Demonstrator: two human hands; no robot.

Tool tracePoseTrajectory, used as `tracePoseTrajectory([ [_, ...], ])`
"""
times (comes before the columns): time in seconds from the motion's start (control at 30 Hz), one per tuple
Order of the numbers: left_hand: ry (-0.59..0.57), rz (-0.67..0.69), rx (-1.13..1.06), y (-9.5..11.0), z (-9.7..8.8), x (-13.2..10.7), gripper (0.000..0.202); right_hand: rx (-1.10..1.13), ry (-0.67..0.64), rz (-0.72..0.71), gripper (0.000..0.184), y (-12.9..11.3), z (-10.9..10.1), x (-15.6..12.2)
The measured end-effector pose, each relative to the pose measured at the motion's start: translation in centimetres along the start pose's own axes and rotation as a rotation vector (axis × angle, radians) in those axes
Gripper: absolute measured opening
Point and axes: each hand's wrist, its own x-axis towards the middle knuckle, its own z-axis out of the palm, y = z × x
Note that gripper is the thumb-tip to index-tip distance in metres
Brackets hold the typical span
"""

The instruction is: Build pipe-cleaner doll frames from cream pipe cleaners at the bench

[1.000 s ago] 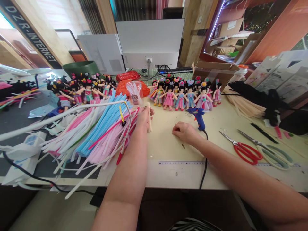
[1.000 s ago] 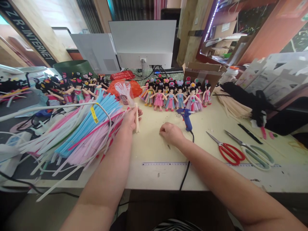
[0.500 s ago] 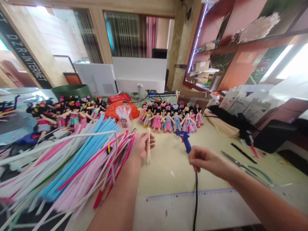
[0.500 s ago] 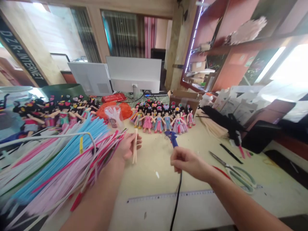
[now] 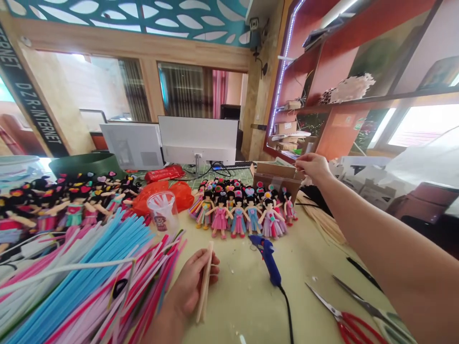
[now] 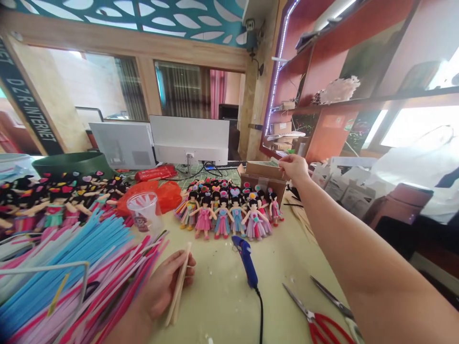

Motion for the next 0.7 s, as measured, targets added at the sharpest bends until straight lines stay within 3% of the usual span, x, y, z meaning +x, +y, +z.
tracePoseTrajectory([
  [0.13,0.006,-0.02,-0.025,-0.1,-0.2,0.4,0.012,-0.207,0.03,-0.025,0.013,0.7,2.1,2.9],
  [0.3,0.024,-0.035,-0.037,0.0,-0.2,0.7,0.014,-0.407,0.001,-0.02,0.016,1.4,3.6,4.3],
  [0.57,-0.001,-0.017,-0.028,0.0,-0.3,0.4,0.013,-0.472,-0.07,-0.081,0.029,2.1,3.4,3.4],
  [0.7,-0.008,-0.006,-0.02,0.1,-0.2,0.4,0.012,-0.456,-0.086,-0.177,0.021,1.0,2.4,1.4],
])
